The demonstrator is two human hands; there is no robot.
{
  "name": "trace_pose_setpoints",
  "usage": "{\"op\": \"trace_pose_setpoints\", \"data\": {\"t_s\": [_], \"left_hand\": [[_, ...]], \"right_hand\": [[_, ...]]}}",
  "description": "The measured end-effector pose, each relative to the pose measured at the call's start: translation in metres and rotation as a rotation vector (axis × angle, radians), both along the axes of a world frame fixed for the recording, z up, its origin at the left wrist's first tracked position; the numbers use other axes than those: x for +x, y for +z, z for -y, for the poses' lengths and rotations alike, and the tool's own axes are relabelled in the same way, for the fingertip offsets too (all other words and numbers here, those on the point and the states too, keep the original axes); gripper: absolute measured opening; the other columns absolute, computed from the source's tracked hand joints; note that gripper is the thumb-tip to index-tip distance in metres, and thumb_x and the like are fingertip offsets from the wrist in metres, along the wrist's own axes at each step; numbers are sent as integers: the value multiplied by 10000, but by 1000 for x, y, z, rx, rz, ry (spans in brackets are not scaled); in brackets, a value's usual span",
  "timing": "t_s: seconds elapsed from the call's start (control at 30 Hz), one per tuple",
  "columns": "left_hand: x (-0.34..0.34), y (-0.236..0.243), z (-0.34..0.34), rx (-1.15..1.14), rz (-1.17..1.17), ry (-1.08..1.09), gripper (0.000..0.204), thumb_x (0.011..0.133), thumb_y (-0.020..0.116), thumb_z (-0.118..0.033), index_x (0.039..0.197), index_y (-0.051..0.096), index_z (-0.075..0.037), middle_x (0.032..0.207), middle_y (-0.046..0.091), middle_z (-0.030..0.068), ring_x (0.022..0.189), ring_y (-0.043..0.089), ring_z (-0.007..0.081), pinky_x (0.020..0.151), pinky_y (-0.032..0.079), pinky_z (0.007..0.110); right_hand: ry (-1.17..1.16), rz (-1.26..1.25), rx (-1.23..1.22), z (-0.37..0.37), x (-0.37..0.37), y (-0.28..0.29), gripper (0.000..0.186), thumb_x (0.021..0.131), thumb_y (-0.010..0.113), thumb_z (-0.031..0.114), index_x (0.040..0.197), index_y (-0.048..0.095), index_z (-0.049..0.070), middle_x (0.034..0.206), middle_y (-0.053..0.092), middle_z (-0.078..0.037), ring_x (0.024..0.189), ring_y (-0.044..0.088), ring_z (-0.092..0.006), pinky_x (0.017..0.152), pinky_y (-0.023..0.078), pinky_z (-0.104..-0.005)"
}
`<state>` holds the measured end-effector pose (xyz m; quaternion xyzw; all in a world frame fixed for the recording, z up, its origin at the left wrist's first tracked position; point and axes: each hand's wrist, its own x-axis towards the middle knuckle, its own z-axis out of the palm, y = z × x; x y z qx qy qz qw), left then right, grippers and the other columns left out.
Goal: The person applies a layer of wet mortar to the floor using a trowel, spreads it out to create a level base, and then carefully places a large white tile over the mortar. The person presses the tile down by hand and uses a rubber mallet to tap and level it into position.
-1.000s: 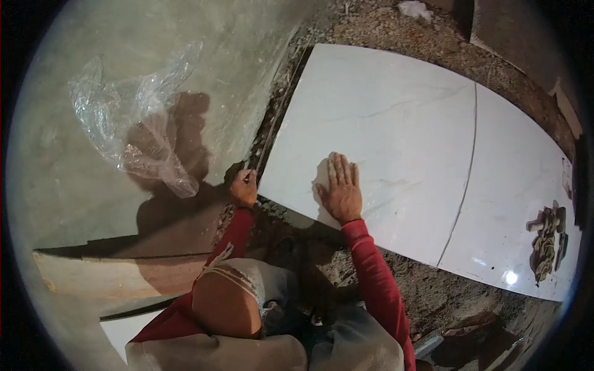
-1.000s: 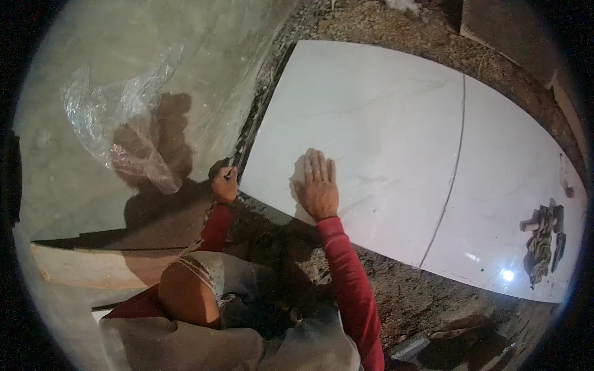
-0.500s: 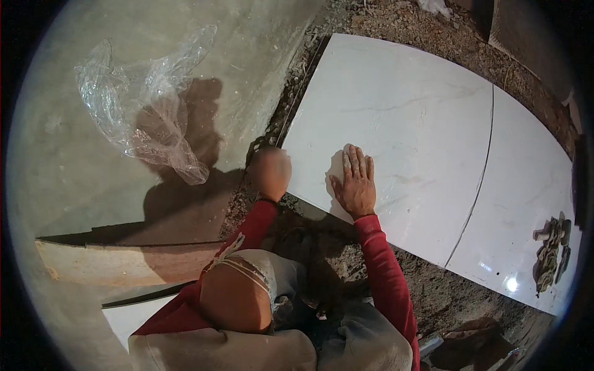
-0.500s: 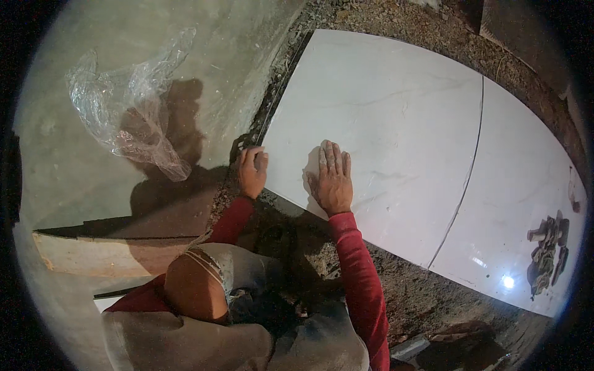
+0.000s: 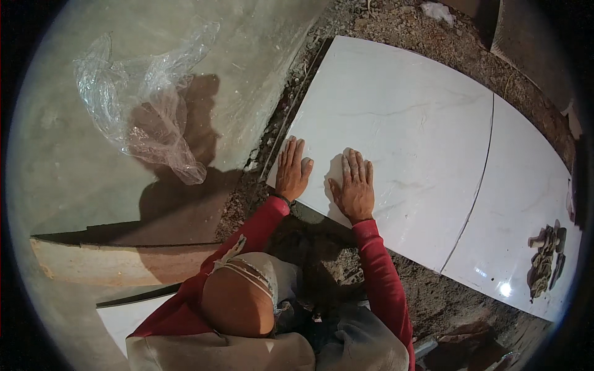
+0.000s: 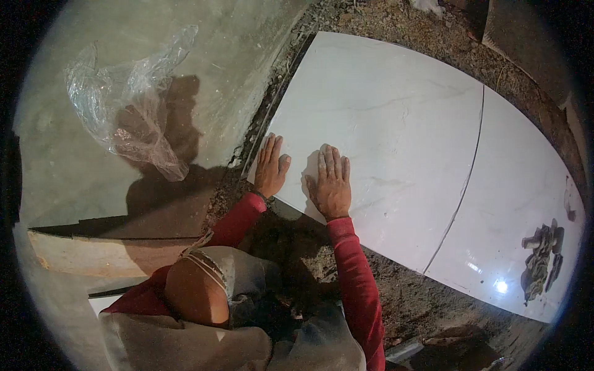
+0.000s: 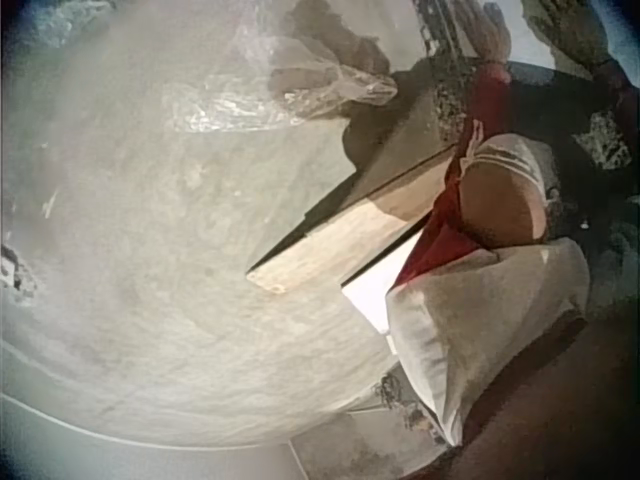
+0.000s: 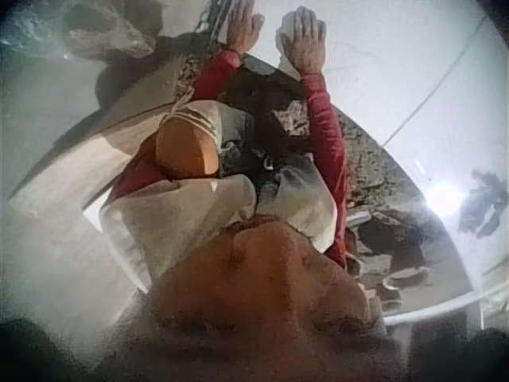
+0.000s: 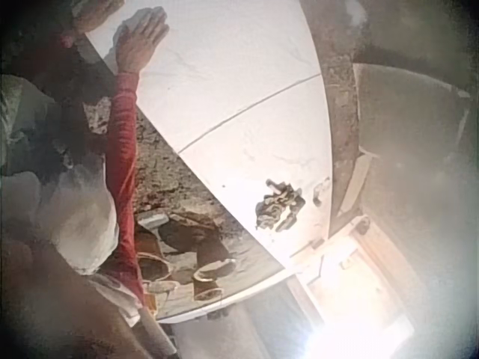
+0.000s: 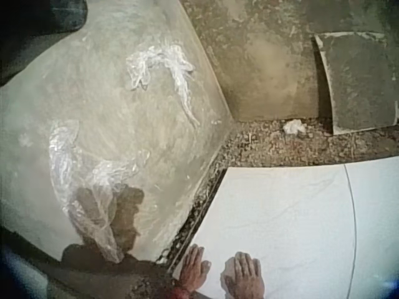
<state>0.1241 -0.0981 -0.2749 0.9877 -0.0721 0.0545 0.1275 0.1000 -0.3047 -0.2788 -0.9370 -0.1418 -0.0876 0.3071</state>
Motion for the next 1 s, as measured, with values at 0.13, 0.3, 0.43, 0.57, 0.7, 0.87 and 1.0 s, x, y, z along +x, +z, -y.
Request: {"op": "trace_pose_setpoints", "data": {"t_s": [0.13,0.3,0.43,0.57,0.7,0.87,1.0], "left_hand": [[-1,0,0,36,17,12,601,962,440,-362,1462,257,-84,1528,205,160,1416,181,335,1131,163,510],[-2,1,1,28,7,24,615,953,451,-362,1469,247,-95,1532,201,154,1421,168,326,1135,148,504],[-3,0,0,46,6,42,626,944,467,-352,1473,242,-103,1537,197,138,1425,162,316,1139,144,492],[-3,-2,-2,45,11,33,640,940,469,-354,1480,224,-113,1545,169,130,1426,158,309,1143,137,492],[-2,-4,-3,16,54,26,611,939,481,-319,1463,259,-99,1530,205,147,1420,171,326,1133,142,498],[-7,-3,-4,21,25,23,629,951,447,-371,1485,218,-129,1547,162,127,1433,133,303,1146,123,490],[-24,-3,-4,74,-17,5,636,953,441,-375,1490,205,-129,1552,147,131,1436,113,307,1147,104,494]], "right_hand": [[-11,12,9,-1,0,0,653,866,583,348,1388,377,15,1475,328,-165,1395,254,-300,1142,186,-482],[-25,37,-20,-2,0,-1,665,861,598,349,1396,370,27,1478,331,-154,1386,277,-307,1138,190,-482],[-20,60,-30,-3,-1,-1,658,873,584,353,1404,357,37,1481,329,-145,1380,285,-309,1139,191,-479],[-12,43,-58,-5,-1,-1,650,896,558,365,1409,330,37,1481,320,-148,1384,271,-316,1138,189,-494],[-4,45,-45,-6,-1,0,637,897,556,353,1404,336,37,1479,322,-147,1381,271,-321,1136,190,-500],[-11,40,-46,-5,0,0,621,893,557,346,1388,358,27,1473,330,-149,1379,273,-323,1132,198,-501],[-16,58,-14,-3,-1,-3,611,892,559,339,1378,369,21,1472,332,-145,1378,278,-319,1129,206,-501]]}}
